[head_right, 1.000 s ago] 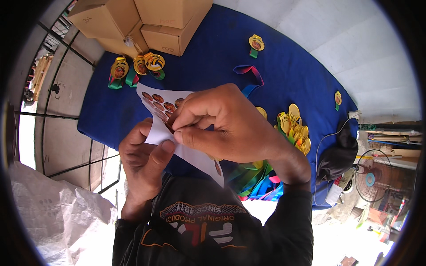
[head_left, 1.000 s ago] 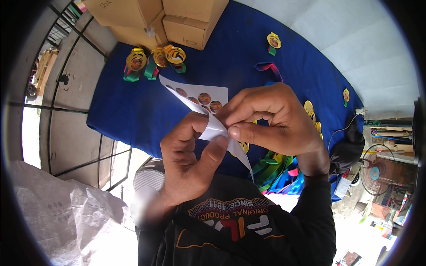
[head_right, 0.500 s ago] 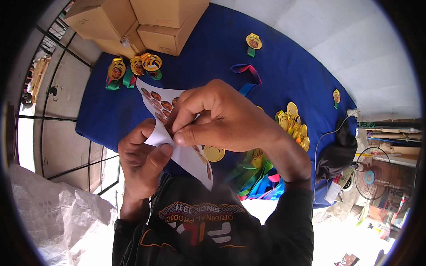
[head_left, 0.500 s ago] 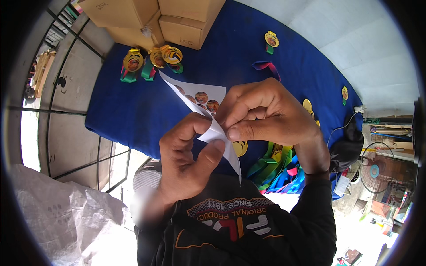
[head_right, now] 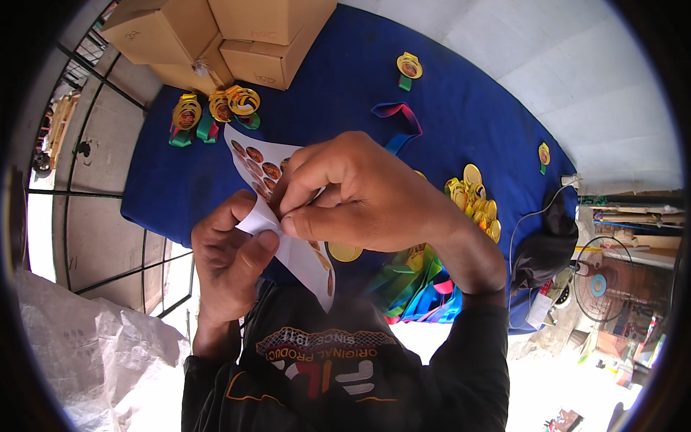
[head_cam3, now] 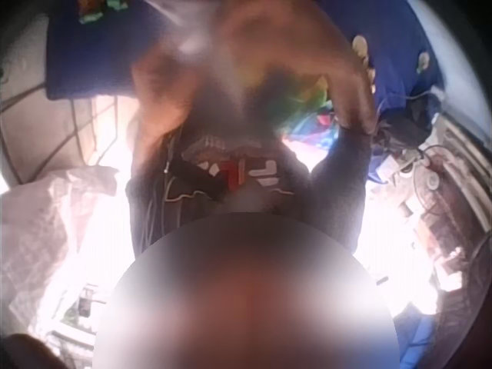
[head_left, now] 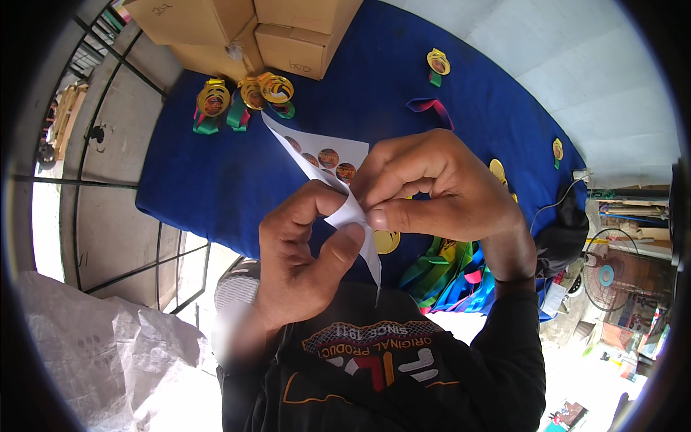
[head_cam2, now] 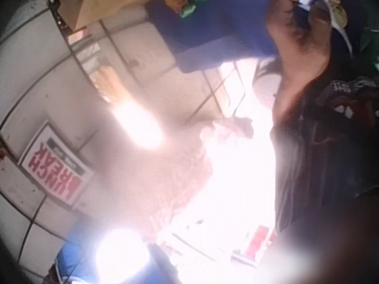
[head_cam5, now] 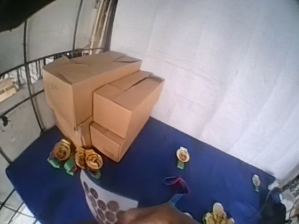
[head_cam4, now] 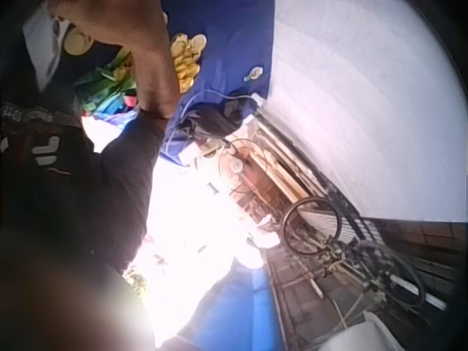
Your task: The person peels circular stickers from a sheet and applies them to gold medals. They then attach colorful ribbons to the medals and place the finished items on a blue table.
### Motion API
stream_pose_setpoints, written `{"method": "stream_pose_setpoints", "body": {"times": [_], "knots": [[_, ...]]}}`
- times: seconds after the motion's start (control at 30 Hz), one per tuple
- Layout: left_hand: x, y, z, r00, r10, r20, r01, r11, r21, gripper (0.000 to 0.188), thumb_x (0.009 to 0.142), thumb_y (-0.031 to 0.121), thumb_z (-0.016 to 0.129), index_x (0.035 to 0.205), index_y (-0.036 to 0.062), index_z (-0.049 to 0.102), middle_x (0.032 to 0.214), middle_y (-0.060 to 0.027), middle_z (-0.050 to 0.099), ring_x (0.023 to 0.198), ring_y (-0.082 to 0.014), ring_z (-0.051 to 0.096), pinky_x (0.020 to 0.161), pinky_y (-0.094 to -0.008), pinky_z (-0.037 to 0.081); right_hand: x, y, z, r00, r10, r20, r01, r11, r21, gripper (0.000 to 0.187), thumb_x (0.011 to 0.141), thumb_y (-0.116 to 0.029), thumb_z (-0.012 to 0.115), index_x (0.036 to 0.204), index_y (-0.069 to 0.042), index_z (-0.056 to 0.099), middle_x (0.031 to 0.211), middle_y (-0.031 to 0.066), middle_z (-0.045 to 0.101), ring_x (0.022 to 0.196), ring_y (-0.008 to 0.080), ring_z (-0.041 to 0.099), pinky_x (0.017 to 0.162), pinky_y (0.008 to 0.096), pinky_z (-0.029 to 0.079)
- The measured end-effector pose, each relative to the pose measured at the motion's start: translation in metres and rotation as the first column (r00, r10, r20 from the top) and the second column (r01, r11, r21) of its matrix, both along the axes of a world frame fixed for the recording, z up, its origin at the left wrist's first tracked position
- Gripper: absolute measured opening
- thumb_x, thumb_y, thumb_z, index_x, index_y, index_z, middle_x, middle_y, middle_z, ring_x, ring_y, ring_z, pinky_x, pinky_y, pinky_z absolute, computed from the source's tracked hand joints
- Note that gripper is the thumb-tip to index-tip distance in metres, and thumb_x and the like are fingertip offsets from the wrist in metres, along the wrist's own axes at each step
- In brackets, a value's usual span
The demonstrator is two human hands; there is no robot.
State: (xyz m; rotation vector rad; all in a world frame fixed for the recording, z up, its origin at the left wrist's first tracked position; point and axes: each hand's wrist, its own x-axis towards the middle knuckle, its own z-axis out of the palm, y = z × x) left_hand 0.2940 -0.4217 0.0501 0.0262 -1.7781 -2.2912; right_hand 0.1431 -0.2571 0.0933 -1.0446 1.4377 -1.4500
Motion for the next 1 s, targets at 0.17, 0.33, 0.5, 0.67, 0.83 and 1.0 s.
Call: {"method": "stream_pose_setpoints", "body": {"times": [0.17, 0.33, 0.5, 0.67, 0.83, 1.0], "knots": [[0.001, -0.001, 0.0, 1.0, -0.002, 0.013, 0.002, 1.0, 0.009, 0.008, 0.089, -0.003, 0.063, 0.097, -0.0015, 0.063, 0.093, -0.0057, 0.065, 0.09, -0.0105, 0.06, 0.084, -0.027, 0.046, 0.0, -0.001, -0.002, 0.999, 0.0, 0.037, 0.0, 1.0, -0.006, 0.009, 0.089, 0.004, 0.076, 0.097, 0.009, 0.075, 0.103, 0.015, 0.07, 0.094, 0.015, 0.07, 0.08, 0.0242, 0.055], [0.001, -0.003, -0.001, 0.999, -0.036, -0.003, 0.036, 0.999, 0.023, 0.01, 0.089, -0.003, 0.062, 0.099, -0.0022, 0.063, 0.095, -0.006, 0.066, 0.091, -0.0101, 0.06, 0.085, -0.0268, 0.046, -0.001, -0.002, -0.004, 0.997, -0.004, 0.075, 0.005, 1.0, -0.005, 0.009, 0.089, 0.003, 0.078, 0.096, 0.008, 0.075, 0.103, 0.014, 0.069, 0.093, 0.014, 0.069, 0.078, 0.0237, 0.054], [0.002, -0.005, -0.002, 0.998, -0.055, 0.01, 0.054, 0.996, 0.066, 0.012, 0.089, -0.003, 0.062, 0.101, -0.0033, 0.064, 0.098, -0.0069, 0.066, 0.094, -0.0104, 0.06, 0.086, -0.0266, 0.046, -0.001, -0.002, -0.006, 0.997, -0.002, 0.08, 0.002, 1.0, -0.004, 0.009, 0.088, 0.002, 0.078, 0.094, 0.008, 0.074, 0.102, 0.0137, 0.069, 0.091, 0.0124, 0.068, 0.076, 0.0229, 0.053], [0.002, -0.005, -0.004, 0.998, -0.055, 0.025, 0.052, 0.993, 0.103, 0.015, 0.089, -0.004, 0.061, 0.104, -0.004, 0.063, 0.1, -0.0067, 0.067, 0.097, -0.0103, 0.06, 0.088, -0.027, 0.046, 0.0, -0.002, -0.007, 0.996, -0.008, 0.087, 0.009, 1.0, -0.001, 0.009, 0.089, 0.002, 0.078, 0.093, 0.008, 0.074, 0.102, 0.0136, 0.068, 0.09, 0.0116, 0.067, 0.075, 0.0221, 0.052], [0.003, -0.004, -0.002, 0.998, -0.047, 0.045, 0.042, 0.993, 0.113, 0.017, 0.089, -0.005, 0.06, 0.106, -0.0043, 0.063, 0.101, -0.006, 0.067, 0.097, -0.0101, 0.059, 0.089, -0.0271, 0.046, 0.004, -0.003, -0.005, 0.997, -0.04, 0.069, 0.039, 0.999, 0.021, 0.009, 0.088, 0.002, 0.077, 0.094, 0.009, 0.074, 0.102, 0.0137, 0.068, 0.09, 0.0138, 0.069, 0.076, 0.0239, 0.055], [0.004, -0.001, 0.001, 0.999, -0.008, 0.047, 0.002, 0.993, 0.121, 0.016, 0.091, -0.004, 0.059, 0.106, -0.0042, 0.063, 0.099, -0.0054, 0.067, 0.097, -0.0098, 0.059, 0.088, -0.0266, 0.046, 0.011, -0.002, 0.0, 0.993, -0.094, -0.075, 0.097, 0.995, 0.037, 0.007, 0.088, 0.006, 0.072, 0.095, 0.008, 0.074, 0.103, 0.0143, 0.07, 0.091, 0.015, 0.072, 0.079, 0.0242, 0.057]]}}
